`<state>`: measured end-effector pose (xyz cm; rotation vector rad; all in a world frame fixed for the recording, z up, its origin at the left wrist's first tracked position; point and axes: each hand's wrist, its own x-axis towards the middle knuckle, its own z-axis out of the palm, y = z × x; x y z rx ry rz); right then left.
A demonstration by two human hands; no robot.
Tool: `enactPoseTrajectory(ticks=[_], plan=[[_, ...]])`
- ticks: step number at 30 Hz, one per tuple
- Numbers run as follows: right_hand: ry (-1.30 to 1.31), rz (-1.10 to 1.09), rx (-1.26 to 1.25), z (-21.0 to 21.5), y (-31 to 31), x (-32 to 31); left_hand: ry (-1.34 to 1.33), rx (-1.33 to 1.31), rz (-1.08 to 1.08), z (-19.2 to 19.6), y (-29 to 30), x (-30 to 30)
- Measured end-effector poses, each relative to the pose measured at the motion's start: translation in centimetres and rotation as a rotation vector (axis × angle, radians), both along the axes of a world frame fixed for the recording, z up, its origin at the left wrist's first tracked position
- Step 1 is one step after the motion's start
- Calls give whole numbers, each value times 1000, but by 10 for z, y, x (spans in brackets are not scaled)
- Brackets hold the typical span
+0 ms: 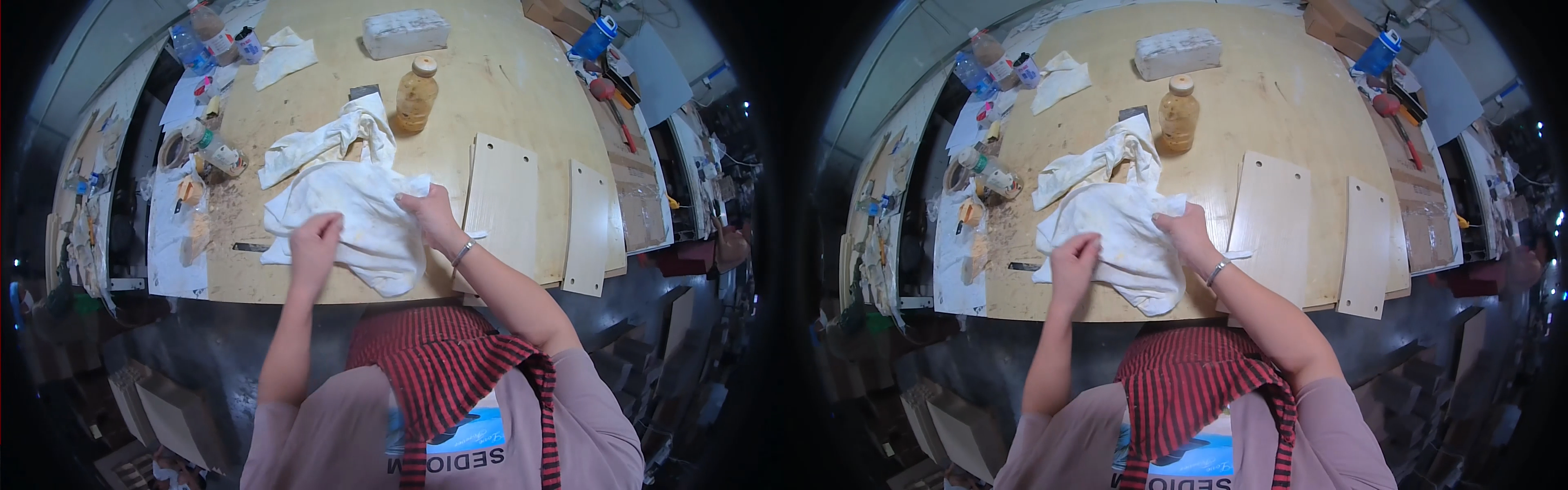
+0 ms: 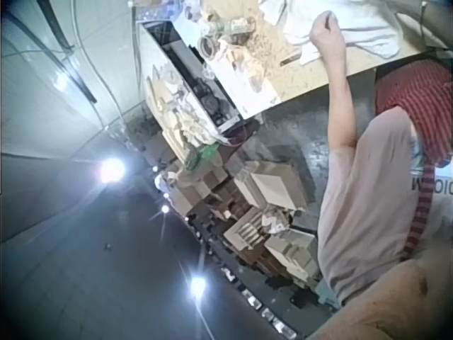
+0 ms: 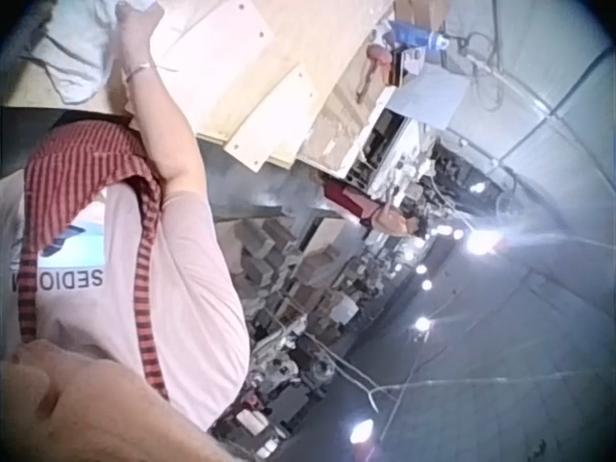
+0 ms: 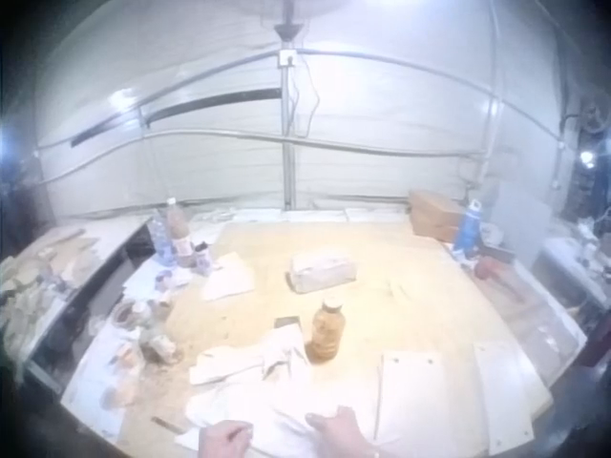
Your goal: Applying a liquid finish to rectangular wooden boards using a cloth and then applying masking tape to the edges.
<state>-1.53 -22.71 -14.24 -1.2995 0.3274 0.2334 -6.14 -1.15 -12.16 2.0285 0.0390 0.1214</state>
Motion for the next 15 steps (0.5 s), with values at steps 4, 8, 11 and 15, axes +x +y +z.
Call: enactPoseTrajectory(ticks=[4,8,11,15], plan=[[-78,147,-13,17,-1,6,-49,65,-43,20,-1,43],[-237,436,-115,47,3,6,-363,192,-322,38,-27,74],[-264,521,-132,57,-3,9,-96,-39,-475,53,-33,84],[-314,571,-138,61,-6,10,189,-152,-578,65,-23,85]])
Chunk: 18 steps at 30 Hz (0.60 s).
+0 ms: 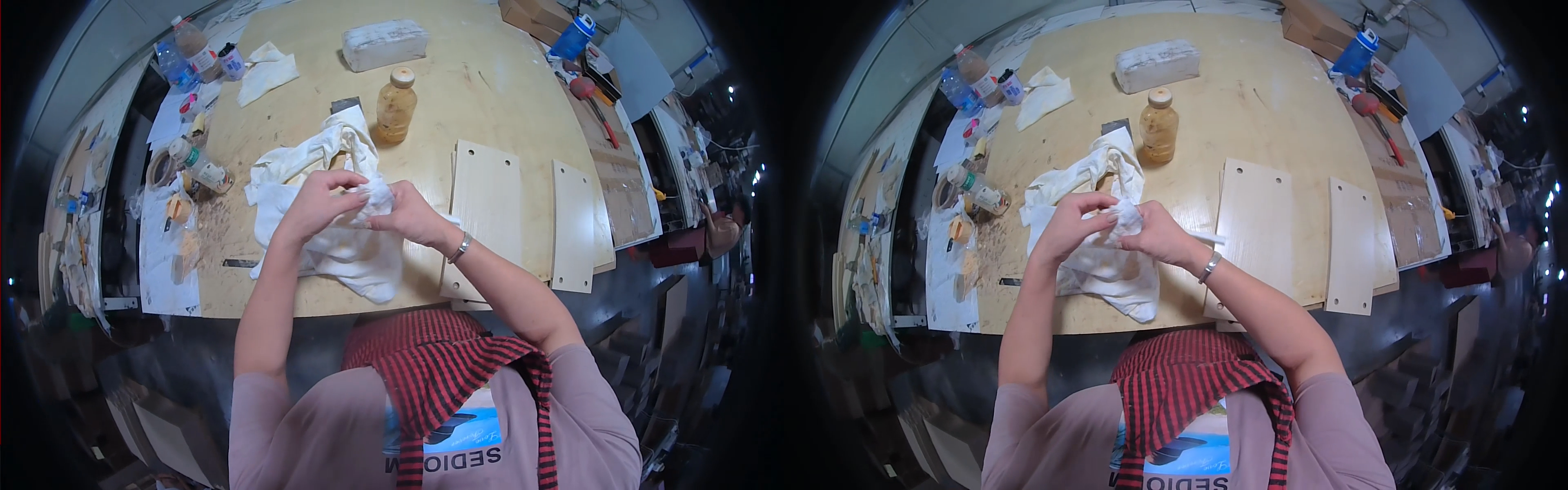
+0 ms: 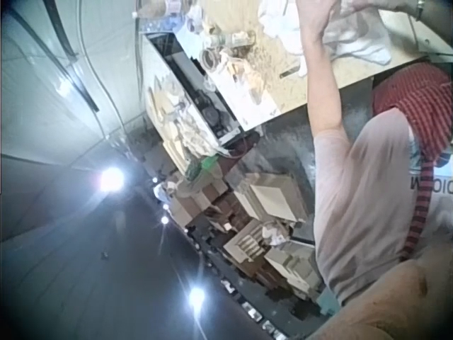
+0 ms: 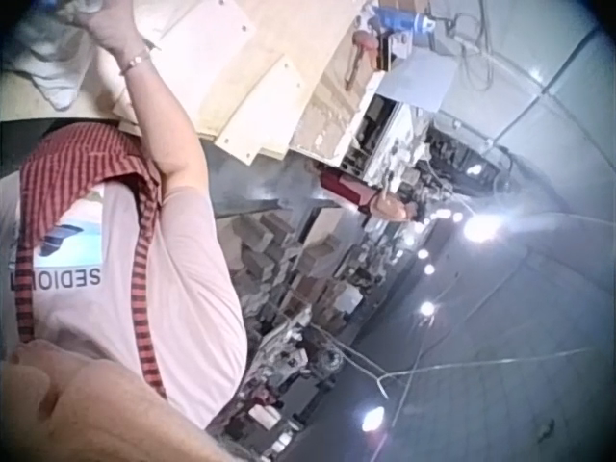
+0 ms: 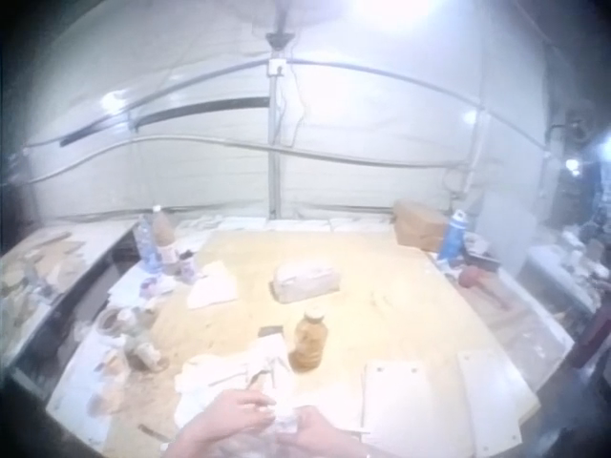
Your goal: Applying a liquid finish to rectangular wooden boards using a cloth and then applying masking tape to the edges.
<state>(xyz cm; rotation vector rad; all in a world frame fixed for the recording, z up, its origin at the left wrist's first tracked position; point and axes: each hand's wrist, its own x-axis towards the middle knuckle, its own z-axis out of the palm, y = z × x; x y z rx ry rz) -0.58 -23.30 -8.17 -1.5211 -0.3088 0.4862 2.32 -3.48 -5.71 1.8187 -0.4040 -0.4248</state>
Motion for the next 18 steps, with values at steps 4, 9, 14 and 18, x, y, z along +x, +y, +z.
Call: enactPoseTrajectory(ticks=[4,9,14,18], plan=[[67,-42,10,-2,-3,0,81,-334,151,-4,7,-6],[183,-35,188,7,-8,4,-8,-353,230,0,18,-9],[302,-39,364,28,-1,16,12,-406,245,11,20,-10],[213,10,340,49,13,29,-124,-441,257,26,16,-8]])
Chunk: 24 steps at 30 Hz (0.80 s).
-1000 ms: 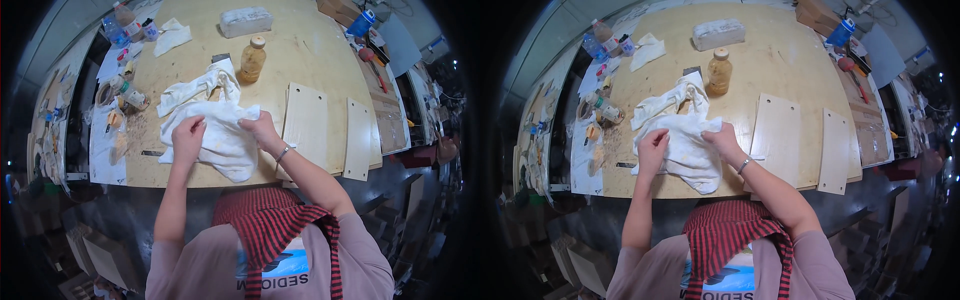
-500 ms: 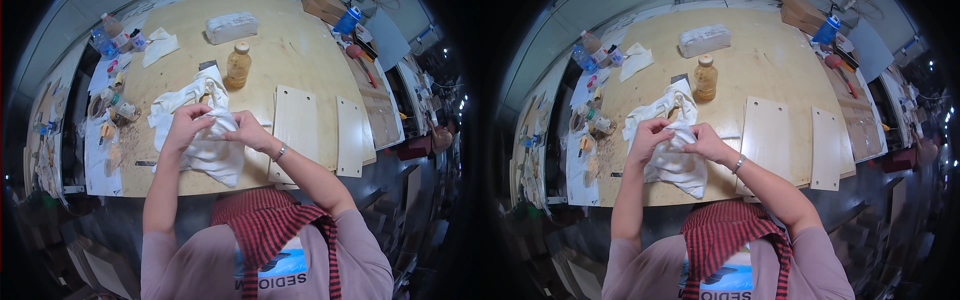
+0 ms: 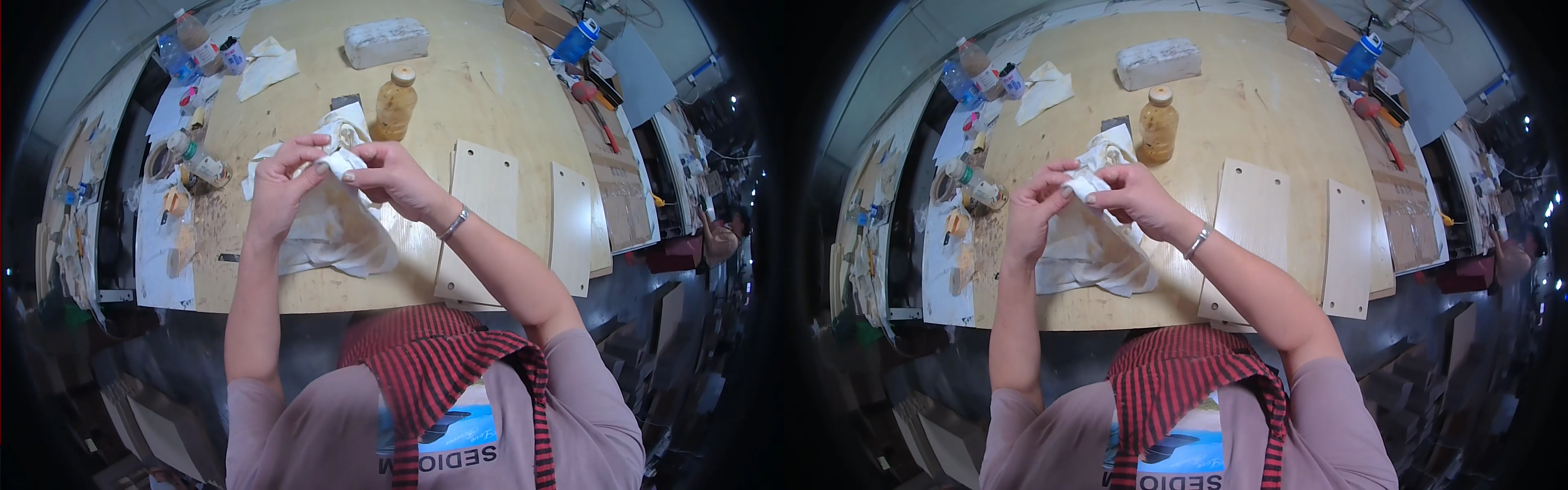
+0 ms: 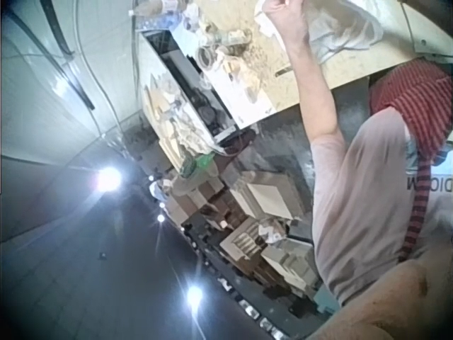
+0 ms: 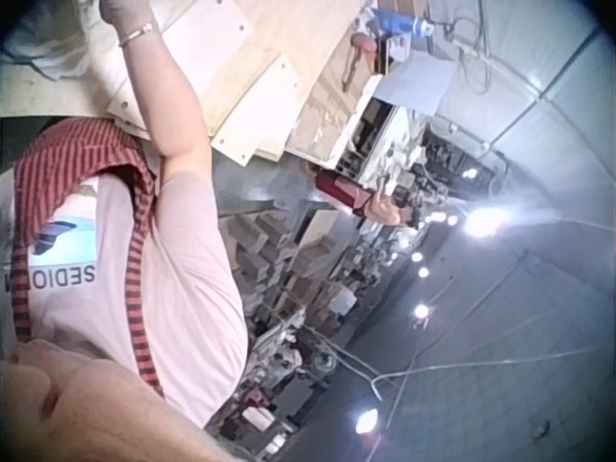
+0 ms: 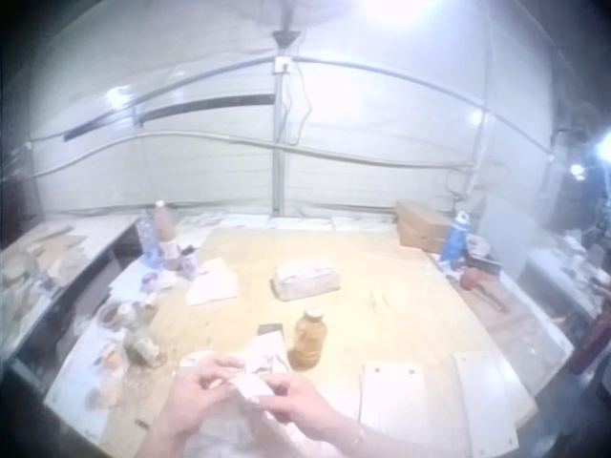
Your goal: Applying a liquid finish to rectangular wooden boards using a cloth and then applying masking tape to the edges.
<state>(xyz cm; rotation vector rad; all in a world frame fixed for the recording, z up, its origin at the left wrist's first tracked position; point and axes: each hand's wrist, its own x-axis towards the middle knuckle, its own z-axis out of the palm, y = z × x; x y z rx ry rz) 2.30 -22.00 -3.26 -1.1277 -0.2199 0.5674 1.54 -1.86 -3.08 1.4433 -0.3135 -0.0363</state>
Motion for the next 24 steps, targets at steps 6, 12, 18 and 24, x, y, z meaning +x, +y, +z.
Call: enactPoseTrajectory(ticks=[6,12,18,24], plan=[[-123,32,55,51,11,27,-176,-90,180,62,30,10],[-616,-52,-328,36,26,22,-497,90,319,137,47,22],[-561,-83,-408,5,5,44,-482,-28,441,146,76,15],[-612,-25,-562,-6,-8,42,-418,-78,628,150,109,0]])
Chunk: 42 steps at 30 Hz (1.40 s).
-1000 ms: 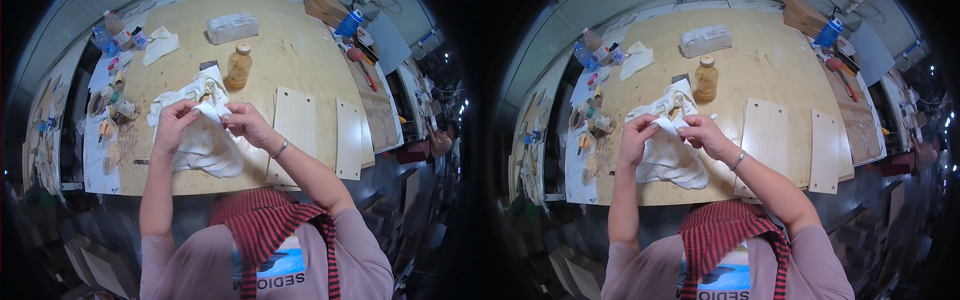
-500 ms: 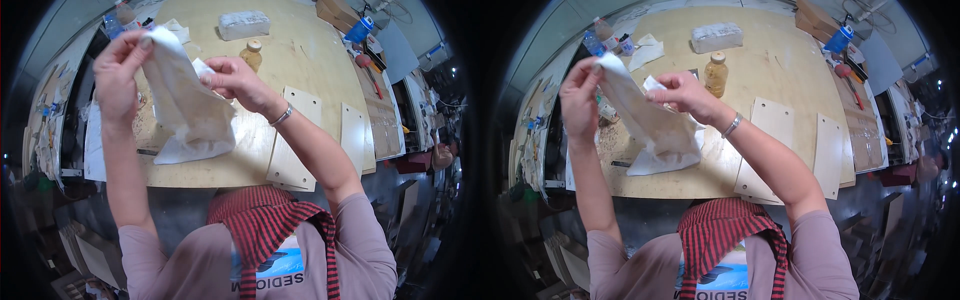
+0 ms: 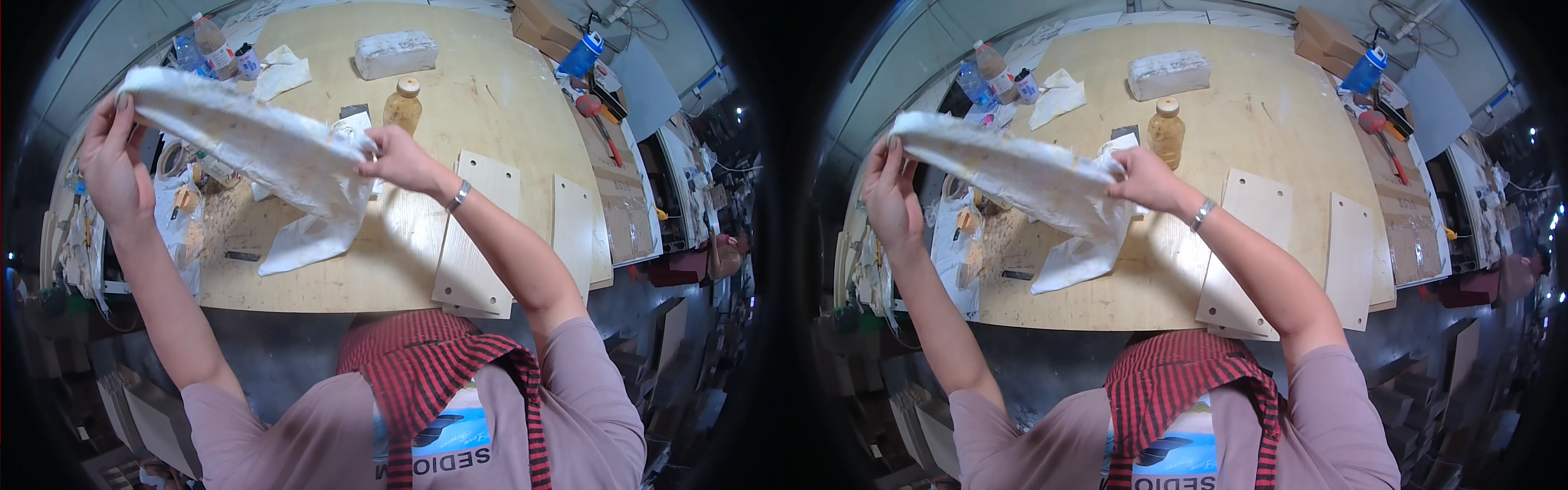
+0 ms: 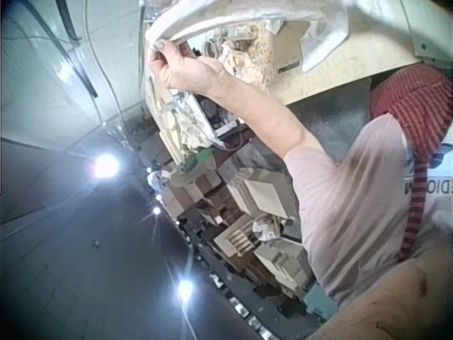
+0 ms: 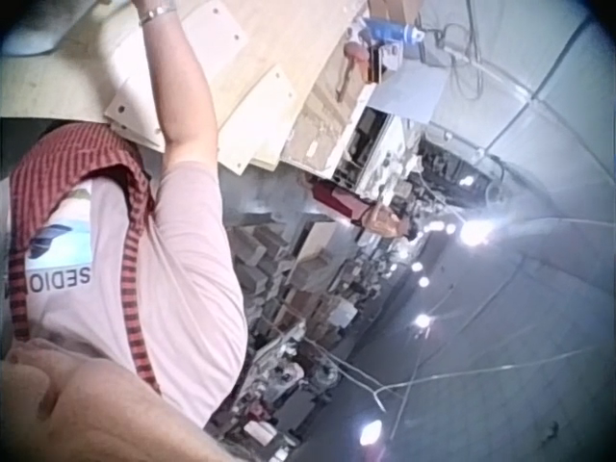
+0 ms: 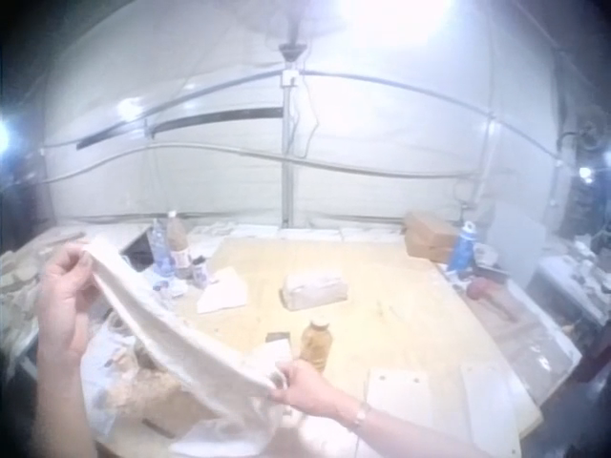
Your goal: Applying a liquid finish to rectangular wooden boards using a cloth and then applying masking tape to the edges.
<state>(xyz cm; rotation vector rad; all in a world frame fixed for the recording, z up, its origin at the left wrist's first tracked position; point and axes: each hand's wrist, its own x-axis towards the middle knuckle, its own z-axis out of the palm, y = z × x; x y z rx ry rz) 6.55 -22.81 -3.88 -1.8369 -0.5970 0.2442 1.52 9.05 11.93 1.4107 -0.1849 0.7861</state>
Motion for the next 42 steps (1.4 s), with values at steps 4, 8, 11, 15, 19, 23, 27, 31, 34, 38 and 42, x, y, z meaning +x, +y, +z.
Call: enactPoseTrajectory(ticks=[4,8,11,15,19,23,27,31,34,38,42], plan=[[-181,171,-166,-33,5,-59,204,344,219,-27,-1,-33],[63,485,-368,-64,19,-116,431,420,203,-64,0,-74],[274,465,-90,-86,25,-114,430,242,8,-97,6,-100],[640,-122,132,-83,19,-63,415,115,-87,-114,10,-128],[507,-138,-50,-75,24,-9,170,134,-289,-125,4,-131],[-457,59,-118,-3,77,-23,462,168,-225,-120,-24,-130],[-220,673,66,56,120,-55,569,97,-331,-113,-34,-130],[34,797,40,63,129,-56,681,168,-347,-96,-31,-139],[-5,777,-13,56,127,-56,693,134,-221,-92,-32,-145],[57,725,20,54,127,-62,685,132,-229,-96,-30,-150],[29,669,91,56,126,-70,661,30,-212,-108,-35,-151]])
